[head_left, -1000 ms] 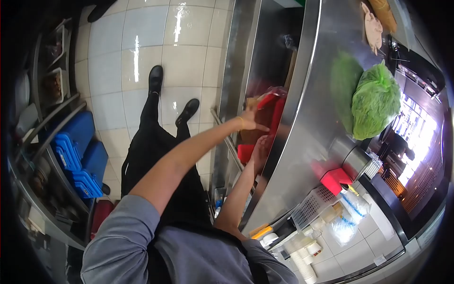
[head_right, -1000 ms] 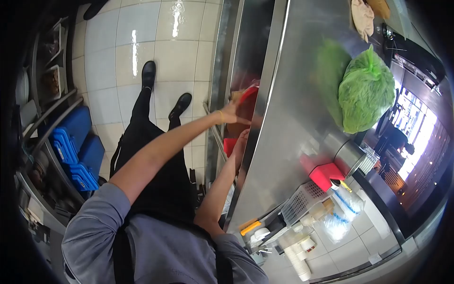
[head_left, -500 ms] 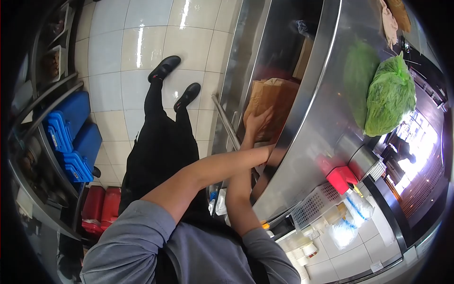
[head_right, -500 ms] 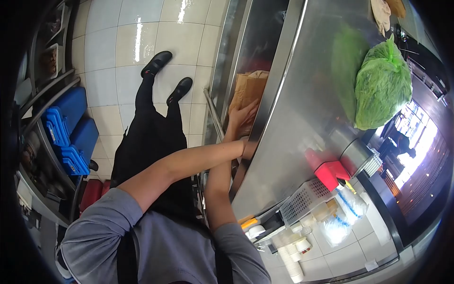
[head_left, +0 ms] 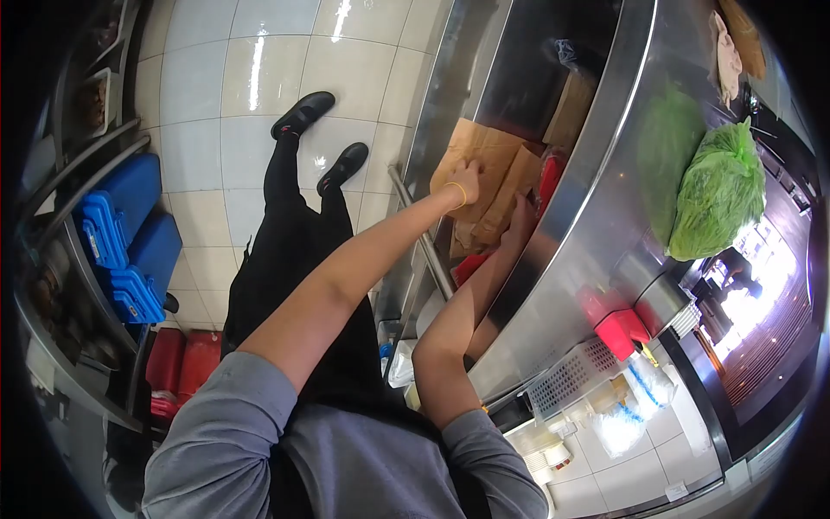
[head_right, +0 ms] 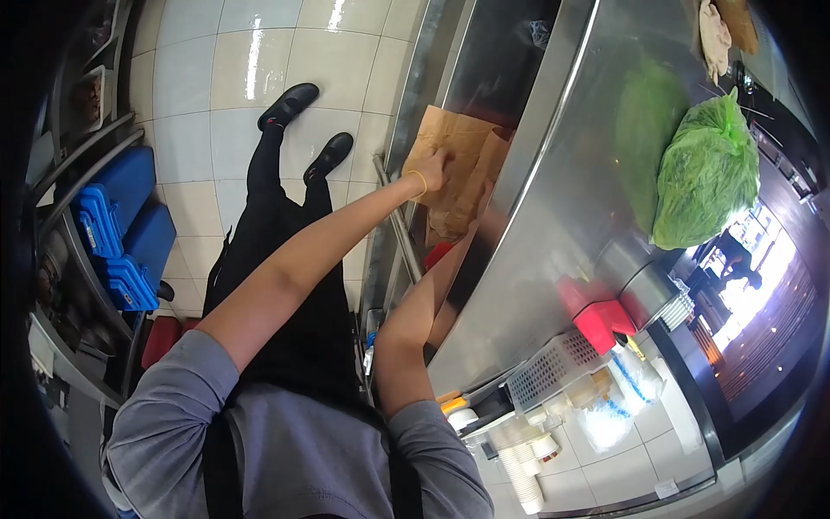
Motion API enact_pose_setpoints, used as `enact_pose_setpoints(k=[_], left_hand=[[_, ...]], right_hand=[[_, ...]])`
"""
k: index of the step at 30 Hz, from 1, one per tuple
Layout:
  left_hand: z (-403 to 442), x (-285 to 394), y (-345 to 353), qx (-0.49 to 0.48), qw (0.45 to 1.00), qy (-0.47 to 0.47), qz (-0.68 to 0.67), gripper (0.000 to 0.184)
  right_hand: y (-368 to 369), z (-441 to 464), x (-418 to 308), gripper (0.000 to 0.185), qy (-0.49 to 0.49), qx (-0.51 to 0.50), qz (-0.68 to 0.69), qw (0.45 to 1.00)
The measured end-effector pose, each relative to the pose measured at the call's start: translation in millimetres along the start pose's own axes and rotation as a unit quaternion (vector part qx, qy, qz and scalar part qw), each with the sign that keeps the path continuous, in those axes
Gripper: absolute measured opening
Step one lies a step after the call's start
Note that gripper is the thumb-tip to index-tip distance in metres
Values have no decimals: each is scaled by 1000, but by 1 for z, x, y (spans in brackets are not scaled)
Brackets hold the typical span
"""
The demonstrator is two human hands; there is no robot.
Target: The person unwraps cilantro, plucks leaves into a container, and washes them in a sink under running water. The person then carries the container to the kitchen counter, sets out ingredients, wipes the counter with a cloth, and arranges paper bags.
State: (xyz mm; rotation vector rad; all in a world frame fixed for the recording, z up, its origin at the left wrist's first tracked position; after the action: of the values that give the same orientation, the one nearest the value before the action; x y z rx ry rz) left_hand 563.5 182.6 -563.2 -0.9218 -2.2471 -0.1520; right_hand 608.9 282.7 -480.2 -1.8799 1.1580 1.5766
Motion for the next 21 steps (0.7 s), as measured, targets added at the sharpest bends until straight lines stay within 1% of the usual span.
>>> enact_pose_setpoints(k=[1, 2, 5, 8, 9, 11, 12, 15, 18, 21], left_hand=[[4, -7, -1, -21, 1000, -16, 0, 44], [8, -14, -2, -30, 999, 29, -23, 50], [7, -20, -5, -64, 996, 35, -59, 46], [13, -28, -9, -25, 990, 43, -132, 52], [14, -31, -9, 38, 994, -1, -105, 59], [-7, -19, -32, 161, 981, -92, -52, 73], [-9, -20, -36, 129, 984, -114, -49, 92], [-5, -23, -41, 101, 961, -241, -90, 96], [6, -40, -38, 89, 968, -218, -88, 103], [20, -61, -42, 83, 973, -154, -153, 102]], right_hand=[[0, 0, 1, 54, 2, 1, -1, 1000], [-1, -1, 1, 54, 3, 1, -3, 1000], [-1, -3, 2, 54, 5, 3, -11, 1000], [1, 0, 1, 55, 5, 5, -11, 1000], [0, 0, 1, 55, 6, 4, -13, 1000], [-2, 0, 2, 55, 8, 5, -17, 1000], [-3, 0, 3, 55, 9, 5, -19, 1000], [-3, 0, 6, 56, 9, 5, -21, 1000], [-4, 2, 7, 56, 10, 6, -26, 1000], [-5, 6, 8, 57, 6, 9, -27, 1000]])
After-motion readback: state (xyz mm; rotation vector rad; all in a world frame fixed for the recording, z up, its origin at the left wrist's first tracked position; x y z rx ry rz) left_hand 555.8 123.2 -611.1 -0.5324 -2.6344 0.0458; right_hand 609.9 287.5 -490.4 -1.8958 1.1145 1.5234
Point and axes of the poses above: each hand's wrist, its own z-axis towards the middle knuckle, its own y-axis out of the palm, x = y × z, the point moved 1 cm from there along z, towards the middle knuckle, and after that the axes turned 8 degrees about -y, right-handed, at the moved point
